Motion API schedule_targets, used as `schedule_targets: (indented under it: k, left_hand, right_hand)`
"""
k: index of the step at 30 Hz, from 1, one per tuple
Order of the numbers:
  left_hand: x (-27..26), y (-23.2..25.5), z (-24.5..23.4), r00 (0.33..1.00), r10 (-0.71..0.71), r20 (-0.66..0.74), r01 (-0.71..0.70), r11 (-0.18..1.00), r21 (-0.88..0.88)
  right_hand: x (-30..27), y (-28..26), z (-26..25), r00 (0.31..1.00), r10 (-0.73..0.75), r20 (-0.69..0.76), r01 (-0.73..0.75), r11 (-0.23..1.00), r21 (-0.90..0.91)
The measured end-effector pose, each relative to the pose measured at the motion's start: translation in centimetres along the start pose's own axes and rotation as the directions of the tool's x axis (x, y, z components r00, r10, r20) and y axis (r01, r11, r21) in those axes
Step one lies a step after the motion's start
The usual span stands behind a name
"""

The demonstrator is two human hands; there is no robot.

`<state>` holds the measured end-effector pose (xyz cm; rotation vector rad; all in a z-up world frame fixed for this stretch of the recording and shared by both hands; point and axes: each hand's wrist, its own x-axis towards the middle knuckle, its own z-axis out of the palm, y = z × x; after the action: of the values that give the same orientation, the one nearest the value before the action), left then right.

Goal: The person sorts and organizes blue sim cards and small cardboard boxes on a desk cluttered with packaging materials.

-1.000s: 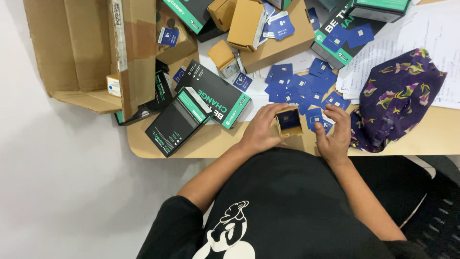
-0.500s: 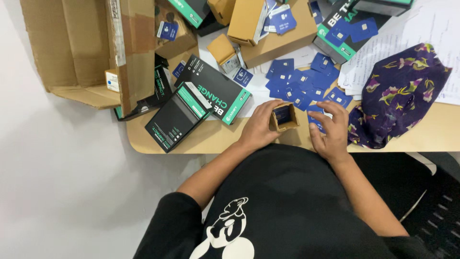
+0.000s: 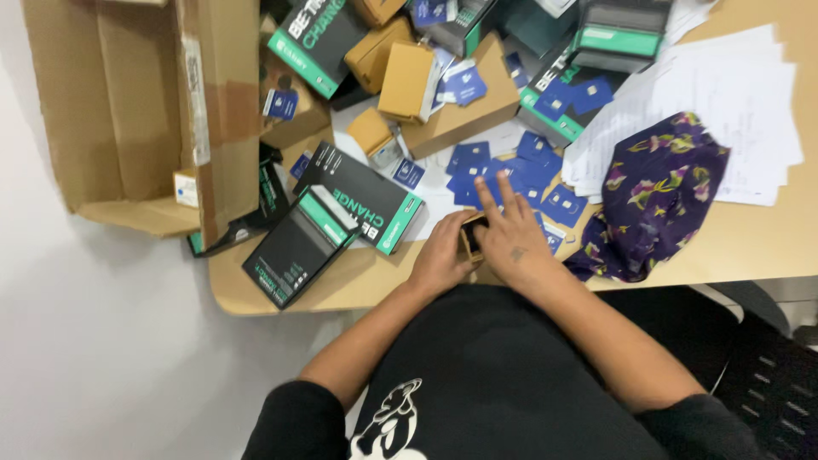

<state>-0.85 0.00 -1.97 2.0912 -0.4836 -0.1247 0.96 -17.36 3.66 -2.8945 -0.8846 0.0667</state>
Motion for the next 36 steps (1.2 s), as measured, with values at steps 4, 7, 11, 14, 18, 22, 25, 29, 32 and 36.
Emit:
schedule_targets:
  k: [4,7,11,14,18,22,25,29,32,36]
  left_hand:
    - [-0.1,0.6,-0.1,1.000,0.017,-0.024,-0.017,1.000,0.014]
    - [0.4,0.8,-0.2,0.999,0.045,-0.010,-0.045,0.998,0.034]
    - [1.1,1.7,-0.1,0.995,-0.027,0.095,0.025,0.999,0.023]
    - [1.1,1.7,-0.2,0.997,0.012,0.079,-0.014,0.999,0.037]
    - [1.1,1.7,0.4,0.999,0.005,0.050,-0.005,1.000,-0.001]
    - [1.3,0.8,1.0,0.999,-0.021,0.045,0.021,1.000,0.012]
    - [1.4,0.6,1.2,0.999,-0.020,0.047,0.020,1.000,0.002]
    - [1.7,0.8,0.8,0.993,-0.060,0.099,0.069,0.993,-0.092]
    - [1.9,0.4,0.8,0.991,-0.059,0.121,0.066,0.996,-0.053]
    - [2.1,-0.5,1.3,0.998,0.027,0.054,-0.022,0.996,-0.092]
  right_hand:
    - [0.7,0.4,0.4,0.991,0.033,0.133,-0.045,0.995,0.085]
    - [0.8,0.6,0.7,0.981,0.052,0.189,-0.069,0.994,0.082]
    - [-0.2,1.2,1.2,0.995,0.066,0.075,-0.073,0.994,0.086]
    - [-0.3,1.5,1.8,0.983,0.073,0.171,-0.088,0.993,0.083]
    - [0.2,1.9,2.2,0.993,0.088,0.076,-0.097,0.987,0.130]
    - [0.3,1.4,1.8,0.999,0.048,0.016,-0.049,0.997,0.060]
    - [-0.4,1.4,1.1,0.979,-0.053,-0.198,0.070,0.995,0.078]
    - [-1.6,1.1,0.3,0.992,0.001,-0.124,0.023,0.982,0.188]
    - [-2.0,0.6,-0.3,0.996,0.044,-0.082,-0.031,0.987,0.157]
    - [-0.9,0.3,-0.1,0.998,0.068,-0.006,-0.068,0.995,0.071]
